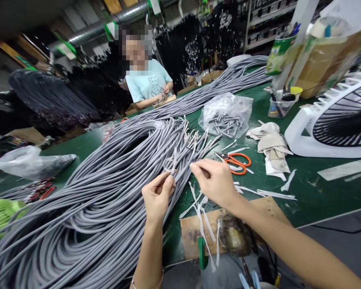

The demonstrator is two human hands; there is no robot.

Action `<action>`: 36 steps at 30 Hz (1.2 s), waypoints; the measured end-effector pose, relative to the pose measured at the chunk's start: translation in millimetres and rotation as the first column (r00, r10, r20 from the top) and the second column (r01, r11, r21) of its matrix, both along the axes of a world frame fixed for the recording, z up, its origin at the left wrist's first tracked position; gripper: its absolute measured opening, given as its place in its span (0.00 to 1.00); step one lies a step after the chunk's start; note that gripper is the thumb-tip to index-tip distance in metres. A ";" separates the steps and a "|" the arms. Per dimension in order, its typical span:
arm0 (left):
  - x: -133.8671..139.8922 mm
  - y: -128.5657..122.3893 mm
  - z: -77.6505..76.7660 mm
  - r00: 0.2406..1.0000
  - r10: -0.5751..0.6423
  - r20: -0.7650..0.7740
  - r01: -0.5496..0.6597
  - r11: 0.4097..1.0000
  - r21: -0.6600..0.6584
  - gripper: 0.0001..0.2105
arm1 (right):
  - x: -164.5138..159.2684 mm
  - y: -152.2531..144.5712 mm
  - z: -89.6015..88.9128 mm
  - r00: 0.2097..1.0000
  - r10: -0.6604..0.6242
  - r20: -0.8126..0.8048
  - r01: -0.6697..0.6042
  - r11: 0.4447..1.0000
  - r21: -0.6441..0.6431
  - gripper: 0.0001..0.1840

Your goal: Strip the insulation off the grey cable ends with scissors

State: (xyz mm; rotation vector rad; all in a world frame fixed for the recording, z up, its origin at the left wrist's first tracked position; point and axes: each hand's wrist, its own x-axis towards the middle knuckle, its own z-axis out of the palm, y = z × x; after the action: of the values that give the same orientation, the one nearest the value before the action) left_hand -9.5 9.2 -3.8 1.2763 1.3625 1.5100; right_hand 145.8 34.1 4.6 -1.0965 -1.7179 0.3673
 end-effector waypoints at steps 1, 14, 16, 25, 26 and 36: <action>1.2 -0.4 -0.2 1.000 -0.001 -0.002 0.001 1.000 0.013 0.13 | -2.4 -2.4 -1.3 0.998 0.054 0.030 -0.054 0.998 0.009 0.13; 9.5 -2.9 1.2 0.999 -0.024 0.026 0.023 0.999 0.042 0.10 | -10.9 -6.4 -8.4 0.986 0.141 0.092 -0.141 0.990 -0.013 0.13; 8.9 -2.1 0.1 1.000 -0.015 -0.003 0.015 0.998 0.054 0.09 | -11.2 -6.9 -8.6 0.986 0.138 0.097 -0.135 0.990 -0.036 0.14; 13.8 1.0 -5.4 0.997 -0.021 0.081 0.021 1.000 0.001 0.09 | -23.3 -1.0 -15.2 0.840 0.264 -0.474 -0.468 0.795 -0.386 0.20; 14.5 0.8 -6.8 0.999 -0.013 0.051 0.013 1.000 0.013 0.09 | -24.4 -0.7 -16.3 0.819 0.254 -0.514 -0.489 0.778 -0.394 0.21; 12.3 0.2 -15.8 0.962 0.076 -0.261 -0.048 0.993 0.113 0.07 | -22.9 -7.2 -25.1 0.995 0.093 0.029 -0.090 0.993 -0.075 0.15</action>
State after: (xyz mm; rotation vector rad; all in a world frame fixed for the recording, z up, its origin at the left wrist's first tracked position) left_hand 2.8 9.4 -19.6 1.5606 1.5198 1.5107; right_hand 122.9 26.9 -20.5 -1.0841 -1.7997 0.4762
